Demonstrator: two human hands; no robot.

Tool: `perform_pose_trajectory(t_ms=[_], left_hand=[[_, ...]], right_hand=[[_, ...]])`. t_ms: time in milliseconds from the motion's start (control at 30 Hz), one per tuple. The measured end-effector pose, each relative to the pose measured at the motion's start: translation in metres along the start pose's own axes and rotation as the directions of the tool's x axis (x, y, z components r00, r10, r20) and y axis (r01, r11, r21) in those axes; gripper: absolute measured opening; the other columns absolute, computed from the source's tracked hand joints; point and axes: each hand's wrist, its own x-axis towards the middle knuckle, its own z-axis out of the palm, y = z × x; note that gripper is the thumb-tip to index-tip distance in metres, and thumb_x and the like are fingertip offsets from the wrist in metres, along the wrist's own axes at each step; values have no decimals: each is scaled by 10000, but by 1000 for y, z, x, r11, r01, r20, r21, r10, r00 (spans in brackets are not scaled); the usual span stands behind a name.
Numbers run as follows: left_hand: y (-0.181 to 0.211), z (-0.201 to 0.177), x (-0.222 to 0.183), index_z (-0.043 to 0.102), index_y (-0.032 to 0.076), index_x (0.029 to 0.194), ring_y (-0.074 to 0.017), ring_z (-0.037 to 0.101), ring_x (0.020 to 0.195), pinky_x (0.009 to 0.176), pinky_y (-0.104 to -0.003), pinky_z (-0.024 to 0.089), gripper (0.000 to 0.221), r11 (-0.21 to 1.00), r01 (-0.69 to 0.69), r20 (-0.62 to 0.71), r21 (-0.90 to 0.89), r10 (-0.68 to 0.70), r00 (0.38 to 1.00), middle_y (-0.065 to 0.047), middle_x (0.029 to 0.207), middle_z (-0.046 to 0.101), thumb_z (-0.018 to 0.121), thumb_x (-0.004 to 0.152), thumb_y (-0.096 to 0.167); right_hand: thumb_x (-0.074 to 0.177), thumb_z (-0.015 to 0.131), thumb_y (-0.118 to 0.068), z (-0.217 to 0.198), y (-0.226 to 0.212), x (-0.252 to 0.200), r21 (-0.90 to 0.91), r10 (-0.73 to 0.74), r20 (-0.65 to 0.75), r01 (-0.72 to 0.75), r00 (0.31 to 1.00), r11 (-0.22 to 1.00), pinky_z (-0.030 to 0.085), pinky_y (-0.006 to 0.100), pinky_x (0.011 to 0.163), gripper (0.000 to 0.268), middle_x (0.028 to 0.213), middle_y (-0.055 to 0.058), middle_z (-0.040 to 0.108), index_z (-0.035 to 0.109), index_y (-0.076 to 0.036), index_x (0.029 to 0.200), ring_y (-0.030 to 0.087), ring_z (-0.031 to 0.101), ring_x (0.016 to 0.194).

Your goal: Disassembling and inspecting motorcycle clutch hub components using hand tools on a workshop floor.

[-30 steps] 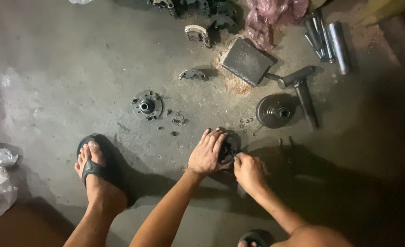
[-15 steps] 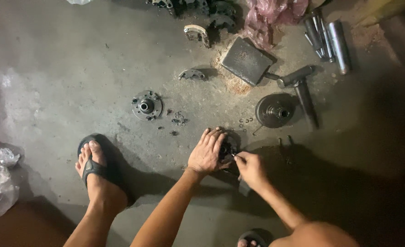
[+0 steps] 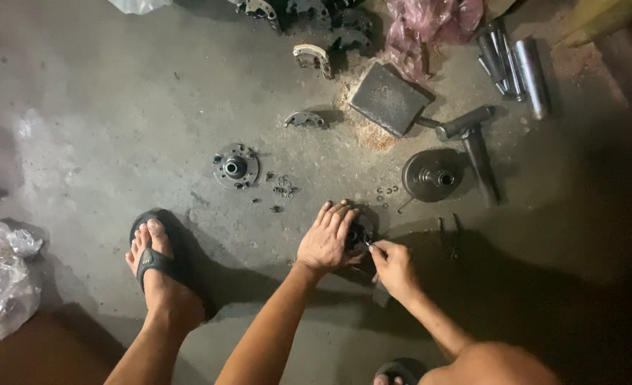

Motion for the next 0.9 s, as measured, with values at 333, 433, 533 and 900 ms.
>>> perform_pose_trajectory(t_ms=[333,433,533,900], left_hand=[[4,-6,2,423,-46,1467,-361,380,1451,1245,-525,214,1047,999,22,52,-40,-20,998,-218,1489,473,720,758,664],[2,-6,2,418,-55,1469,-364,376,1457,1248,-526,212,1050,1000,2,15,-30,-1,1000,-217,1494,473,725,764,660],[1,-1,-4,413,-53,1471,-370,372,1453,1246,-529,211,1051,1000,-8,-1,-22,8,1000,-224,1492,468,735,756,647],[14,-23,10,400,-25,1473,-377,376,1442,1228,-545,228,996,996,-8,-13,-84,7,1000,-226,1473,468,778,754,551]], right_hand=[[933,694,-124,-22,-6,7,389,412,302,-505,860,770,498,310,375,177,619,19,585,765,37,933,114,567,437],[922,709,-112,-12,6,9,409,411,280,-495,868,767,528,327,383,162,633,15,611,708,43,874,124,594,445],[949,714,-133,-2,21,3,502,291,243,-377,925,779,517,317,363,225,637,14,591,662,30,802,123,587,430],[911,693,-124,-47,-46,10,-179,-117,-36,108,993,978,561,423,694,128,885,182,739,714,-3,946,368,721,824]])
